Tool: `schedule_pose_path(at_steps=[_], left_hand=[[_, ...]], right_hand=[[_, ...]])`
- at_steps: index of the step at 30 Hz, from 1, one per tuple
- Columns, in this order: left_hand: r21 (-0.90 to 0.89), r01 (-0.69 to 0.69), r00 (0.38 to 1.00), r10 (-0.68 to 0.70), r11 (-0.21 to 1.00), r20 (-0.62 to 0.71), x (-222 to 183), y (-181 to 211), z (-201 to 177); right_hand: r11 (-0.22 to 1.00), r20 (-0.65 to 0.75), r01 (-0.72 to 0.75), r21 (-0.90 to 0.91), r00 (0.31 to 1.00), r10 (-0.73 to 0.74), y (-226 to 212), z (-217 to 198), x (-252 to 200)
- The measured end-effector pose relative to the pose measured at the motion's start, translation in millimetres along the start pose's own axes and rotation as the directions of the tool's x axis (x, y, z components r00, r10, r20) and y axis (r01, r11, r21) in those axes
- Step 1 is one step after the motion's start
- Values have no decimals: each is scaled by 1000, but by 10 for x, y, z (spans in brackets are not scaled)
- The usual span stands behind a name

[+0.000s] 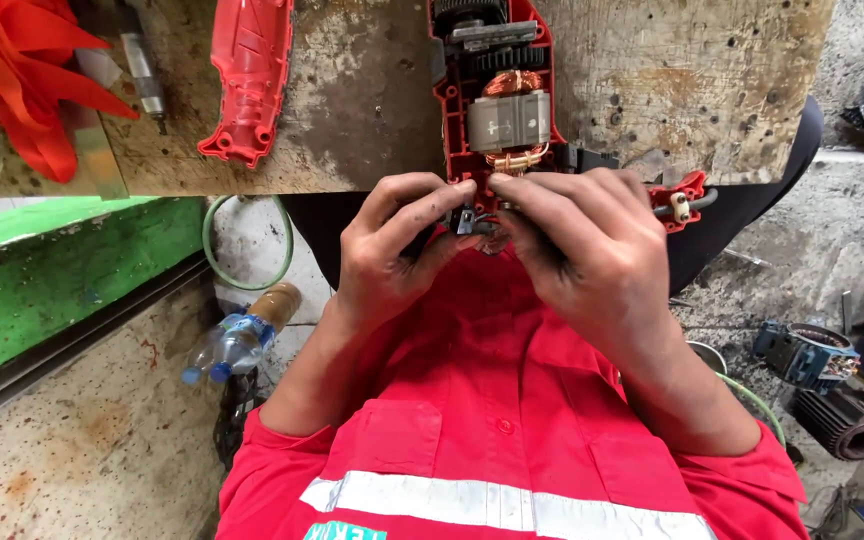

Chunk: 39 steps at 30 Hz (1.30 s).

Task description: Repairing and reassembling the internal components of a power drill, including the motor and wiring.

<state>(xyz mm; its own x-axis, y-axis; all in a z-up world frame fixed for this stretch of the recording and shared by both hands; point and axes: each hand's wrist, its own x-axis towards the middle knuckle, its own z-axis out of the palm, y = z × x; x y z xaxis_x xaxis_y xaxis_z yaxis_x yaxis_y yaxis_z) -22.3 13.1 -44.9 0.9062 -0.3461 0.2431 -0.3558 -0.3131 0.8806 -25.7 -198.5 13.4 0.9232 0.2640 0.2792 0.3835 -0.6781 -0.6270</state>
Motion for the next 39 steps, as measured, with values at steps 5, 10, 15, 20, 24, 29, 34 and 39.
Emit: schedule_pose_path(at_steps=[5, 10, 15, 20, 24, 29, 34, 39], left_hand=[[-92, -90, 996, 88, 992, -25, 29, -33, 8], [-122, -139, 990, 135, 983, -45, 55, -81, 21], [-158, -107, 993, 99, 982, -59, 67, -98, 0], [-190, -161, 987, 156, 968, -42, 113, -163, -25], [-199, -178, 984, 171, 964, -52, 135, -186, -8], [-204, -172, 985, 164, 964, -56, 143, -182, -8], [-209, -162, 986, 152, 964, -62, 138, -171, -7], [-219, -151, 988, 140, 964, -66, 146, -182, 4]], right_hand=[[999, 47, -44, -13, 998, 44, -27, 86, 32], [997, 81, -63, 45, 995, 59, -26, 67, 63], [989, 92, -102, 108, 992, 92, -15, 83, 74], [970, 127, -218, 109, 971, 204, -62, 74, 76], [974, 109, -190, 126, 978, 177, -76, 44, 69], [967, 84, -228, 115, 972, 219, -111, 30, 45], [957, 82, -252, 142, 967, 243, -170, -29, 48], [962, 83, -232, 143, 972, 222, -150, 4, 37]])
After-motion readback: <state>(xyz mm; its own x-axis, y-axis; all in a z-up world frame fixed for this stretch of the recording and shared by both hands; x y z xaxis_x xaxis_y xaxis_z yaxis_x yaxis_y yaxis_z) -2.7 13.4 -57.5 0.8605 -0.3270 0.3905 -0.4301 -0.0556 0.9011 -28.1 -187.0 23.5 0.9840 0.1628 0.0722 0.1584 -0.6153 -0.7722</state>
